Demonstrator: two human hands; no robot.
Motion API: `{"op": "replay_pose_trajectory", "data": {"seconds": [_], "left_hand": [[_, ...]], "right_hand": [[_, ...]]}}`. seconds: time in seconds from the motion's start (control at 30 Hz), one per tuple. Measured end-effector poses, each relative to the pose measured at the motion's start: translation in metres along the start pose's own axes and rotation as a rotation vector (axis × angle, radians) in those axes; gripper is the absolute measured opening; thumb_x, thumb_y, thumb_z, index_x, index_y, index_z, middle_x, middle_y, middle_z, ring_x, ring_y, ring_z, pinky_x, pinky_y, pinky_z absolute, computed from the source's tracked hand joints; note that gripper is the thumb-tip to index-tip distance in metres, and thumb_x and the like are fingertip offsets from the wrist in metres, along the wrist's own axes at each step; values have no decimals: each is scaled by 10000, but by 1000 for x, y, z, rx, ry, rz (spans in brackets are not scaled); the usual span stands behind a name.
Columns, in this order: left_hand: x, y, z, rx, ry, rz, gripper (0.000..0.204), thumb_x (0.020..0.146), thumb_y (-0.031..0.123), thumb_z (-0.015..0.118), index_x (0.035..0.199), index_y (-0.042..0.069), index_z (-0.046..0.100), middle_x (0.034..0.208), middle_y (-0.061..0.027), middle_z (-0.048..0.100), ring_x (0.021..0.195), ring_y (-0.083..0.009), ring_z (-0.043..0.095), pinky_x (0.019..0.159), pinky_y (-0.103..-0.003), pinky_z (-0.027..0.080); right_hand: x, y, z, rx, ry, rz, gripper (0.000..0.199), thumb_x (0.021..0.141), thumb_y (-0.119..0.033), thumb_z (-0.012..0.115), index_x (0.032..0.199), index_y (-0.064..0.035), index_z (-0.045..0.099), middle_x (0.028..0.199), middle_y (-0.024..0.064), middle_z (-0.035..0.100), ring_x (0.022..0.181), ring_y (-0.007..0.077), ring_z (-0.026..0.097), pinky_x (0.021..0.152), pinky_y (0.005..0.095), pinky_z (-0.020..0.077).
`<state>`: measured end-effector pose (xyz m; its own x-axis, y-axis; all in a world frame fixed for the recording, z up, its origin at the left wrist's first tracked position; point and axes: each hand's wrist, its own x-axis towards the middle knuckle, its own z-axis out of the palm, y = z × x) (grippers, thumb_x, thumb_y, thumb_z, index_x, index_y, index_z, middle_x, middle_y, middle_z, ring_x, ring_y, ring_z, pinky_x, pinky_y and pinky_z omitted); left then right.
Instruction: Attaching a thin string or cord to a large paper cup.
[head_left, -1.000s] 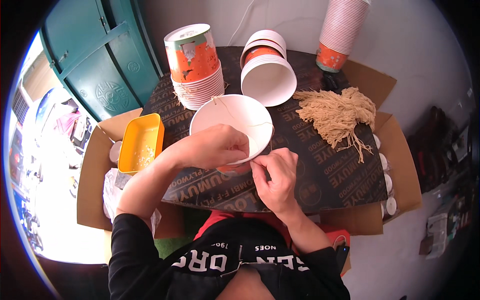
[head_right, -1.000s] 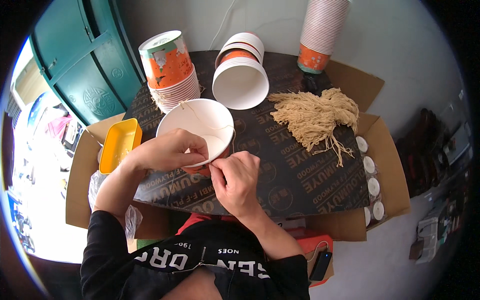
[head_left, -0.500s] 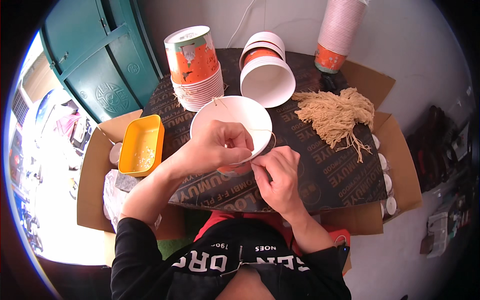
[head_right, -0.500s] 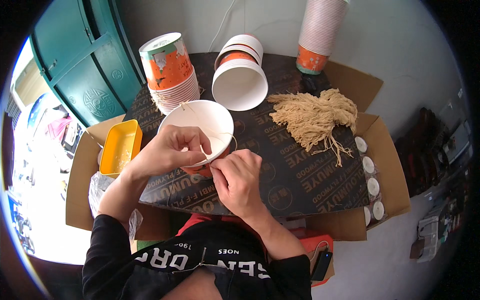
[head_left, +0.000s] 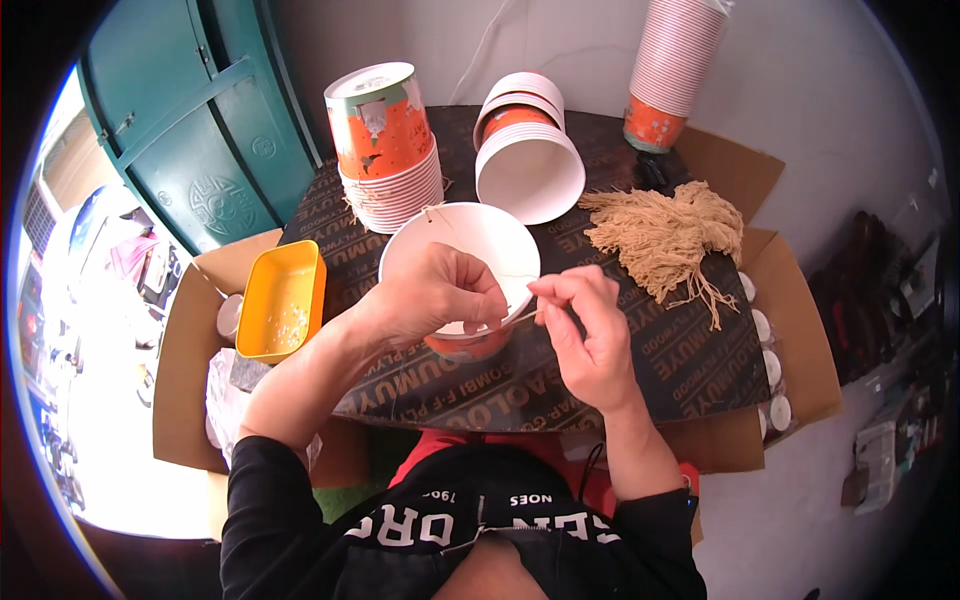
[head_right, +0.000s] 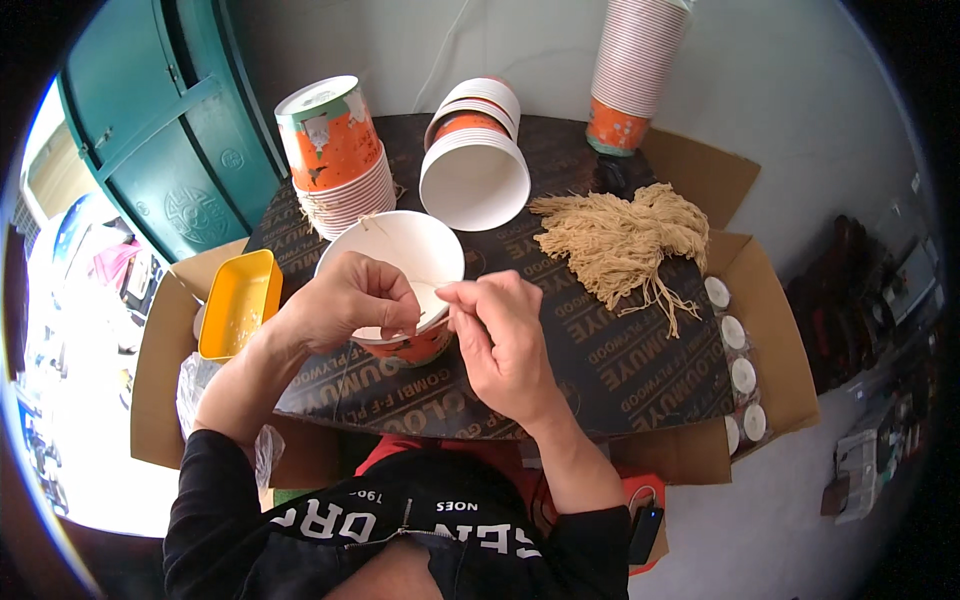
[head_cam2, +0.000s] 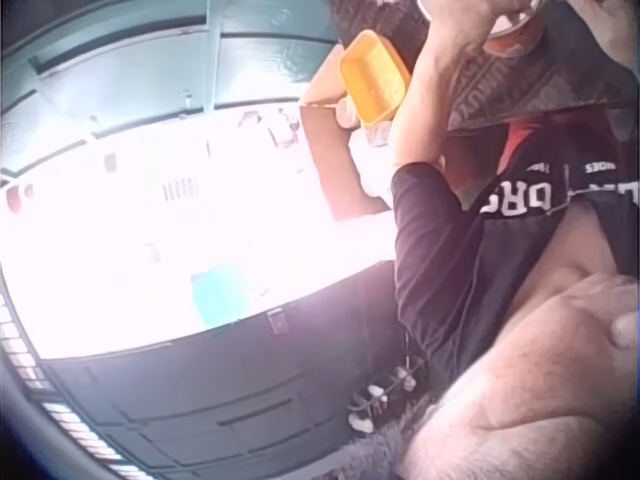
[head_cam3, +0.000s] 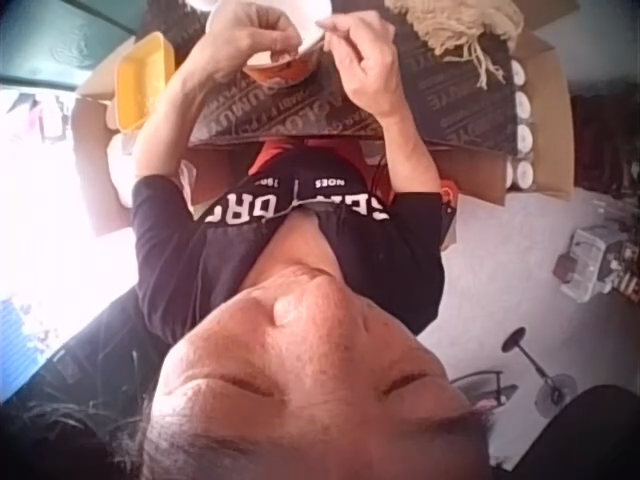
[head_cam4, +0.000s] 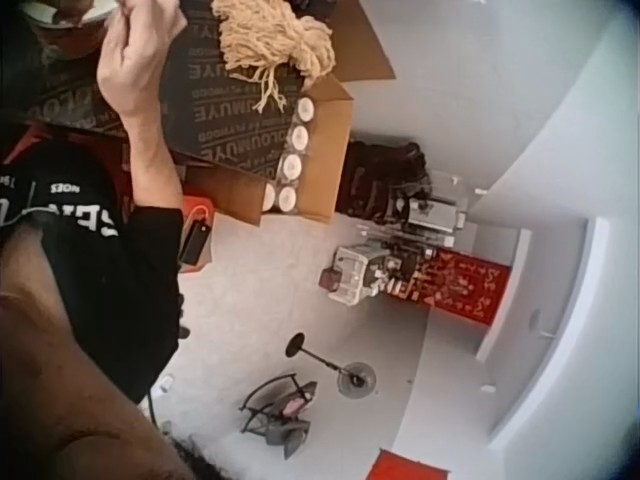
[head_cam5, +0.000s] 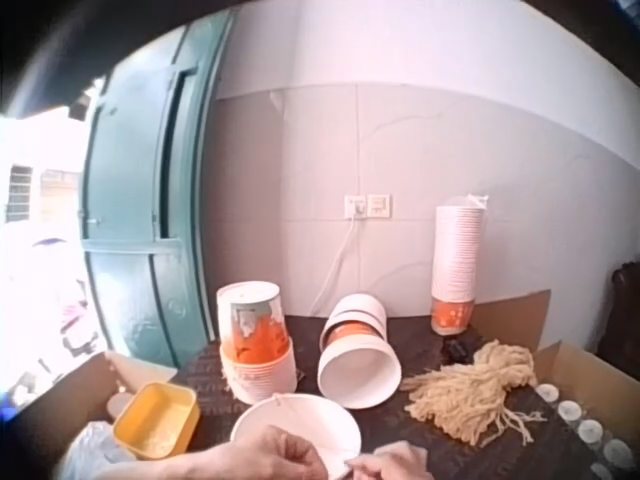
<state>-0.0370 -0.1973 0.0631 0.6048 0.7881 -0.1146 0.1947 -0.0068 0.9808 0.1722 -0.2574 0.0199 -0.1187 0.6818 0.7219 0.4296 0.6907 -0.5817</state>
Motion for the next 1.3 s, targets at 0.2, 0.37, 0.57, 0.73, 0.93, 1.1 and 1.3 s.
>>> {"op": "replay_pose_trajectory", "data": {"seconds": [0.2, 0.37, 0.57, 0.73, 0.93, 1.1, 1.3], "left_hand": [[4, 0, 0, 45, -35, -31, 82, 805, 42, 717, 831, -32, 696, 748, -26, 665, 664, -76, 578, 612, -225, 456], [8, -6, 2, -6, -70, 60, 77, 811, 39, 712, 844, -26, 689, 741, -20, 657, 667, -75, 577, 621, -231, 454], [6, -5, -3, 19, -54, -11, 81, 826, 51, 709, 842, -23, 681, 735, -25, 657, 664, -80, 580, 639, -229, 458], [6, -3, -3, 33, -57, 7, 85, 827, 52, 706, 843, -28, 683, 738, -33, 662, 668, -85, 590, 642, -224, 462], [9, -5, -2, 21, -46, 7, 81, 823, 51, 702, 834, -24, 672, 724, -41, 658, 668, -93, 592, 658, -230, 465], [10, -6, -4, 17, -28, 28, 89, 803, 47, 707, 791, -11, 641, 722, -55, 658, 665, -107, 591, 713, -239, 470], [9, -10, -1, 2, -20, 24, 106, 786, 33, 711, 773, -1, 611, 734, -45, 648, 639, -96, 572, 578, -230, 453]], "right_hand": [[28, 4, 6, -49, 17, -150, 191, 816, 39, 658, 966, -76, 689, 817, 21, 614, 859, 199, 558, 852, 346, 373], [46, 3, 20, 0, -67, -233, 197, 786, 47, 690, 943, -71, 698, 828, 37, 598, 896, 213, 549, 851, 335, 417], [30, 18, 10, -116, -85, -70, 158, 805, 61, 649, 947, -2, 621, 1253, 145, 507, 1150, 309, 506, 966, 360, 426], [15, 6, 8, -98, -153, -58, 143, 786, 40, 669, 910, -14, 622, 1220, 155, 550, 1141, 329, 502, 970, 411, 397], [12, 7, 16, -82, -105, -63, 148, 763, 66, 672, 860, -15, 595, 1151, 137, 572, 1073, 318, 533, 935, 399, 426], [6, -4, 17, -86, -54, -121, 164, 751, 78, 675, 844, -19, 581, 1074, 121, 589, 1023, 302, 551, 888, 385, 431], [10, 12, 12, -159, -87, -138, 67, 843, -12, 638, 900, -44, 622, 998, 59, 652, 1026, 263, 572, 908, 378, 380]]}}
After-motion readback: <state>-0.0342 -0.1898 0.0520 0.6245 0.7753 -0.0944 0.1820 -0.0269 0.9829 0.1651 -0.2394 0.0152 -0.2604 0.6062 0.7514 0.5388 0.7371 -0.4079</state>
